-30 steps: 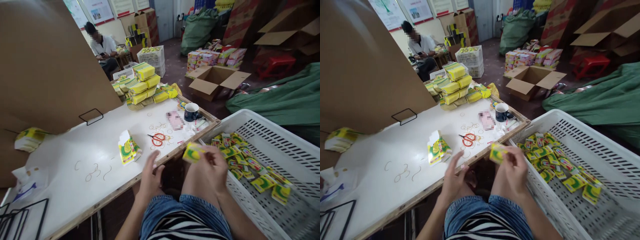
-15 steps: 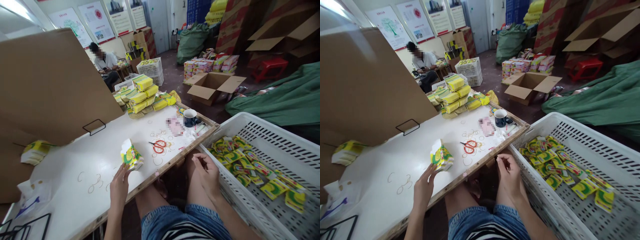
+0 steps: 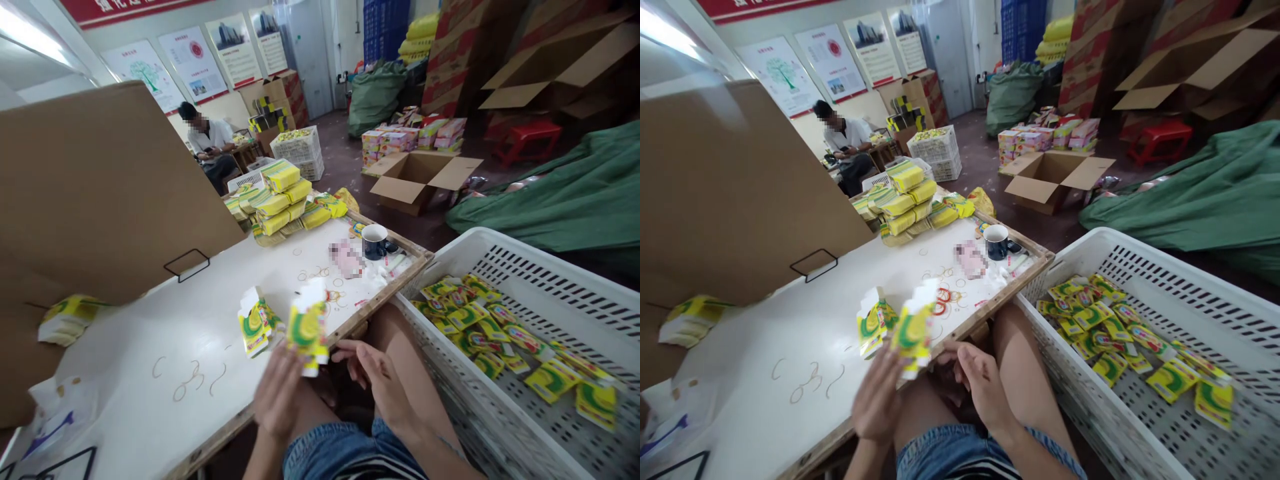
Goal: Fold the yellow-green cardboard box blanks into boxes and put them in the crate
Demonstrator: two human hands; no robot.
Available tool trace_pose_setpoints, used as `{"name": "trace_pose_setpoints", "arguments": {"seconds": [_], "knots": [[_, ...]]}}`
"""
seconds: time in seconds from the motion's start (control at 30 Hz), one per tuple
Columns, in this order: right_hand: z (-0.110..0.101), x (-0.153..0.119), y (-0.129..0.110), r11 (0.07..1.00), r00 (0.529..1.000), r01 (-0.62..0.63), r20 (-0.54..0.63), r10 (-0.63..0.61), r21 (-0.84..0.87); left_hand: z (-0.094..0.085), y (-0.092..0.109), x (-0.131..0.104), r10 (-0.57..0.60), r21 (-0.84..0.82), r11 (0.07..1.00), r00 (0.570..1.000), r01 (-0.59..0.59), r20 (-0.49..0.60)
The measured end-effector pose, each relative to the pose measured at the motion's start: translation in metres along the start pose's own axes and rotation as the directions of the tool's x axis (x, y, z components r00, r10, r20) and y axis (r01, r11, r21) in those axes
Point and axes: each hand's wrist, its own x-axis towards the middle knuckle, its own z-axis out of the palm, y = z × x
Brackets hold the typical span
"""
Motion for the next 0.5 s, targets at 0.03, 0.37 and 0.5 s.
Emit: {"name": "trace_pose_setpoints", "arguments": {"seconds": [0.03, 0.37, 0.5], "knots": [[-0.002, 0.002, -0.001, 0.999, 1.000, -0.016, -0.003, 0.016, 0.029, 0.010, 0.004, -0.006, 0.020, -0.095, 0.995, 0.990, -0.007, 0.138], [-0.023, 0.009, 0.013, 0.984, 0.993, -0.107, -0.028, 0.112, 0.146, 0.057, 0.021, 0.000, -0.582, -0.525, 0.494, 0.712, 0.693, 0.393], [-0.017, 0.007, 0.012, 0.986, 0.994, -0.102, -0.022, 0.106, 0.132, 0.064, 0.021, 0.010, -0.559, -0.548, 0.132, 0.519, 0.826, 0.647]]}}
